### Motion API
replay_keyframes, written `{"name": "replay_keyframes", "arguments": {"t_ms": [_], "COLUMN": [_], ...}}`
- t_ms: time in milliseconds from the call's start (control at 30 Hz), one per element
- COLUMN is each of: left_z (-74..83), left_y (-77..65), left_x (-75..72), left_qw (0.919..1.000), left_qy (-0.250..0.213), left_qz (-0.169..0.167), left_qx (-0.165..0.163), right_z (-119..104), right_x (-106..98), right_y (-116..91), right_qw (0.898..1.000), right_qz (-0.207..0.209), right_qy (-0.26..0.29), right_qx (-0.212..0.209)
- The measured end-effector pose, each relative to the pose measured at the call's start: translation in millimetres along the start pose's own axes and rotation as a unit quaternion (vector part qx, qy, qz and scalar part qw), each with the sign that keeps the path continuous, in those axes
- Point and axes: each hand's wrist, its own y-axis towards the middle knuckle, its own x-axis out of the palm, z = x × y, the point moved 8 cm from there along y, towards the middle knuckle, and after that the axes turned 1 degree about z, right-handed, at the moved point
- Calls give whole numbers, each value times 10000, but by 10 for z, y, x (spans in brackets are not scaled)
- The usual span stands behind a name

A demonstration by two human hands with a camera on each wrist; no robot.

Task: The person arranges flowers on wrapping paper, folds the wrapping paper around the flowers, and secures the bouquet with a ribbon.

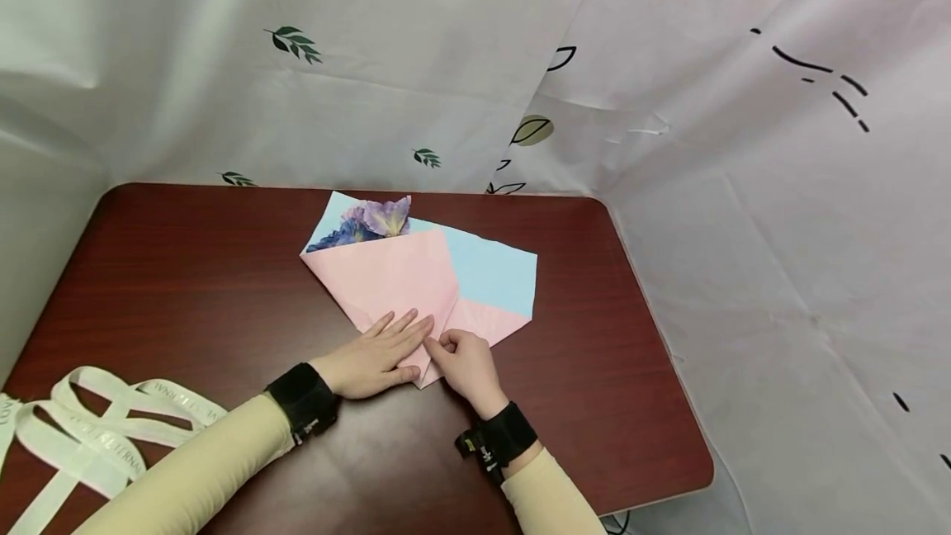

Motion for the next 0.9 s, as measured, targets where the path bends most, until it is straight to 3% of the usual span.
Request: {"name": "replay_keyframes", "arguments": {"t_ms": [133, 267, 467, 800, 900], "left_z": [-58, -155, -256, -288, -387], "left_y": [7, 30, 39, 48, 17], "left_x": [8, -43, -53, -64, -112], "left_qw": [9997, 9968, 9919, 9920, 9921], "left_qy": [173, 518, 759, 827, 753], "left_qz": [123, 252, -88, -57, 68], "left_qx": [-95, -551, -1018, -955, -1002], "right_z": [30, 26, -10, -9, -8], "right_x": [29, 50, 56, 51, 59], "right_y": [1, 6, 30, 44, 38], "right_qw": [9995, 9980, 9962, 9961, 9958], "right_qz": [-56, -91, -157, -152, -173], "right_qy": [-282, -553, -710, -749, -782], "right_qx": [-122, -305, -469, -434, -446]}}
